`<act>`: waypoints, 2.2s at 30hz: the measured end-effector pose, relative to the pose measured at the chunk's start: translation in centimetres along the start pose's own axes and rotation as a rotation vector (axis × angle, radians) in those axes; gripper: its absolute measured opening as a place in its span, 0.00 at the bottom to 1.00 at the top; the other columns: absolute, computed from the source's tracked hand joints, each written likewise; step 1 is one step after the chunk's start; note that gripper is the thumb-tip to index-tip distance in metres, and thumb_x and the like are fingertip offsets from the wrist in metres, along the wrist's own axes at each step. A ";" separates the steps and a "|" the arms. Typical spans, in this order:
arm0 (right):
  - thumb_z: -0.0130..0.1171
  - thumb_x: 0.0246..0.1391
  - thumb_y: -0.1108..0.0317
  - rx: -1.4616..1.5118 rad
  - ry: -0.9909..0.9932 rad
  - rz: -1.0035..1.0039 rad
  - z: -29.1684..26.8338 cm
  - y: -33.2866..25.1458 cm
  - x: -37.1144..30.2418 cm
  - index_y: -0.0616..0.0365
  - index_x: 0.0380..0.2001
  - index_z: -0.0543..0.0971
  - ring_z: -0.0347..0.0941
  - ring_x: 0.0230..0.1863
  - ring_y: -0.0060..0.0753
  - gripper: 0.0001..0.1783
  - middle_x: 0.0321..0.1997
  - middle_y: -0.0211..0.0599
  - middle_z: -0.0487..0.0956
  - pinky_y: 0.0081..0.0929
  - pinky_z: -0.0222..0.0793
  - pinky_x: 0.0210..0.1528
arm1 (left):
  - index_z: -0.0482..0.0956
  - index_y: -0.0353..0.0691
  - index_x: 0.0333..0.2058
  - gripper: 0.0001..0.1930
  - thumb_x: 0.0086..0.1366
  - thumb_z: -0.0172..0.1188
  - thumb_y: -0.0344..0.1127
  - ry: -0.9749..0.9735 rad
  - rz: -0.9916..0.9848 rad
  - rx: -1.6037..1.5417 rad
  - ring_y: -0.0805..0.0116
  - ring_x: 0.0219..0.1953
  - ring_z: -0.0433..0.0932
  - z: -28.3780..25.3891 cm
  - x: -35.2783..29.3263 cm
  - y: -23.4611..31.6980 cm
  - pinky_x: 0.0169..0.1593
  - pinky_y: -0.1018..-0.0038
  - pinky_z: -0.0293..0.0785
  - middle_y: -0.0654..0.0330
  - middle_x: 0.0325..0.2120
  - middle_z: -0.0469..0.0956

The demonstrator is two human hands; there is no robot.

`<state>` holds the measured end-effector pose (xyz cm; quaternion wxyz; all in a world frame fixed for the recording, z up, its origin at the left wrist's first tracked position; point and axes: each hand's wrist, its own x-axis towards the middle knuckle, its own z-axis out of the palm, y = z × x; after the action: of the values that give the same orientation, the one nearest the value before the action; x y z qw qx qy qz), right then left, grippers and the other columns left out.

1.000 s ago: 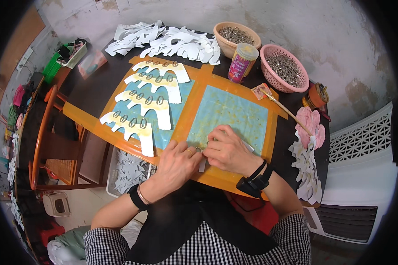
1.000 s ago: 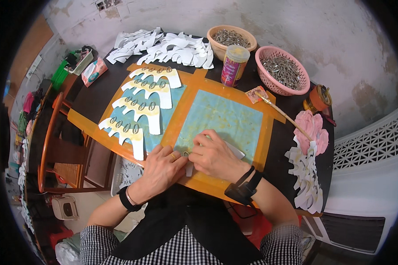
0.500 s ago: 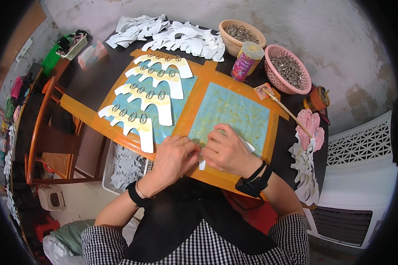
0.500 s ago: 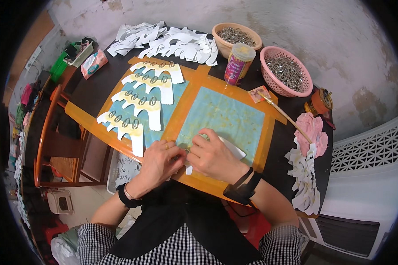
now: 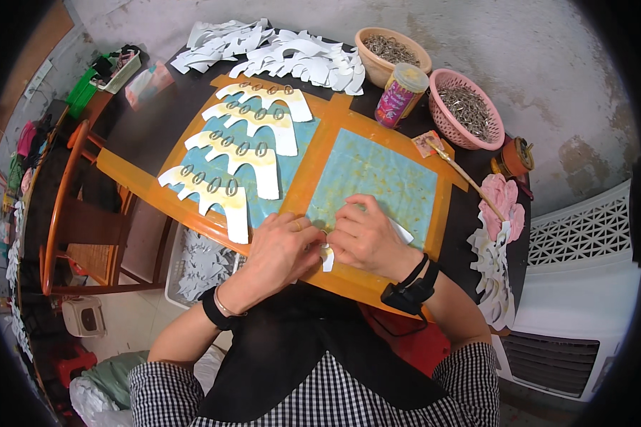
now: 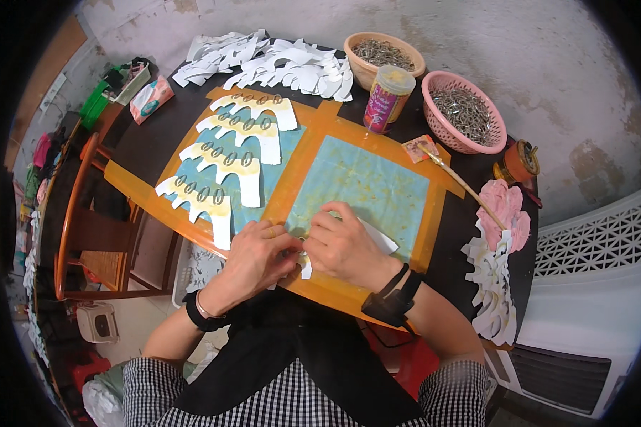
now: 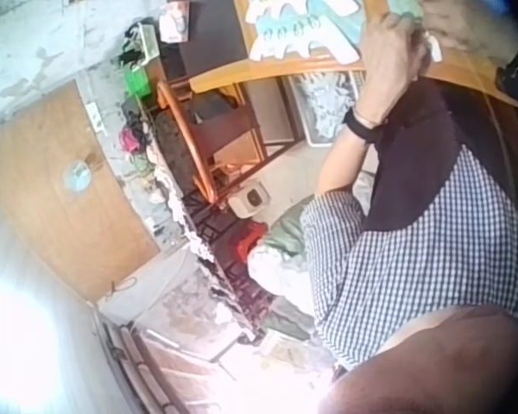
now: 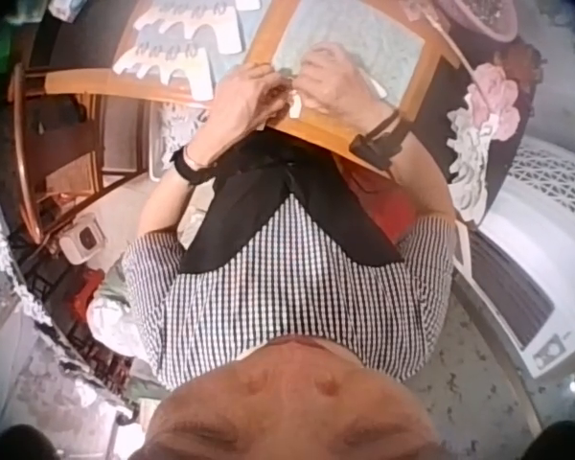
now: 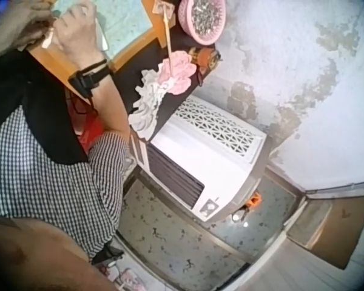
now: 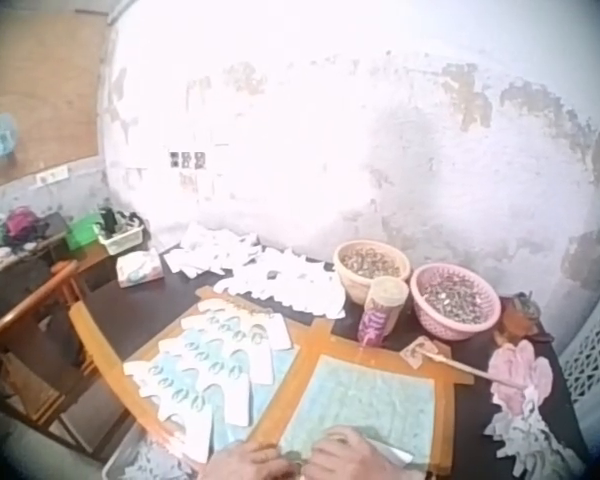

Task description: Manually inserting and pressing metal eyelet components into pre-cut white leather shoe parts.

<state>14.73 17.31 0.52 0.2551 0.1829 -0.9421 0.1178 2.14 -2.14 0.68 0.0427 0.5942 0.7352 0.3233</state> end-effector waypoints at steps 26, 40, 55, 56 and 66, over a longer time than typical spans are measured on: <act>0.72 0.44 0.70 0.060 -0.080 0.089 -0.8 -0.9 -0.5 0.54 0.28 0.80 0.74 0.43 0.34 0.09 0.31 0.29 0.75 0.45 0.68 0.62 | 0.85 0.48 0.39 0.10 0.59 0.76 0.35 0.160 0.031 0.118 0.62 0.37 0.77 1.8 -0.9 0.8 0.41 0.64 0.69 0.66 0.31 0.79; 0.70 0.47 0.70 0.045 -0.088 0.138 -1.2 -1.4 -0.6 0.54 0.30 0.80 0.75 0.43 0.34 0.08 0.32 0.29 0.76 0.47 0.68 0.63 | 0.85 0.49 0.38 0.09 0.58 0.73 0.32 0.081 0.055 0.179 0.65 0.37 0.76 1.6 -1.3 0.5 0.44 0.66 0.68 0.68 0.34 0.81; 0.63 0.49 0.70 -0.113 -0.170 0.088 -1.2 -2.2 -0.5 0.52 0.26 0.78 0.75 0.43 0.31 0.03 0.30 0.28 0.70 0.52 0.68 0.70 | 0.86 0.45 0.43 0.16 0.54 0.68 0.32 -0.015 0.201 0.236 0.63 0.51 0.79 0.6 -1.5 -0.2 0.53 0.64 0.71 0.68 0.44 0.83; 0.63 0.49 0.70 -0.109 -0.173 0.092 -1.3 -2.4 -0.4 0.52 0.26 0.78 0.75 0.43 0.31 0.03 0.30 0.28 0.70 0.52 0.68 0.70 | 0.85 0.43 0.43 0.14 0.57 0.65 0.33 -0.011 0.217 0.248 0.62 0.51 0.78 0.5 -1.5 -0.1 0.54 0.63 0.72 0.66 0.43 0.82; 0.62 0.54 0.68 -0.150 -0.295 0.178 -2.8 -4.4 -1.1 0.61 0.40 0.85 0.75 0.64 0.41 0.12 0.49 0.37 0.81 0.59 0.62 0.75 | 0.86 0.41 0.46 0.17 0.66 0.70 0.46 -0.013 0.193 0.271 0.58 0.59 0.76 0.3 -2.9 0.6 0.61 0.58 0.71 0.61 0.51 0.80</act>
<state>18.61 14.54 2.85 0.1155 0.0947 -0.9879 0.0412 3.66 -4.56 -0.18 -0.0646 0.6645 0.7113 0.2199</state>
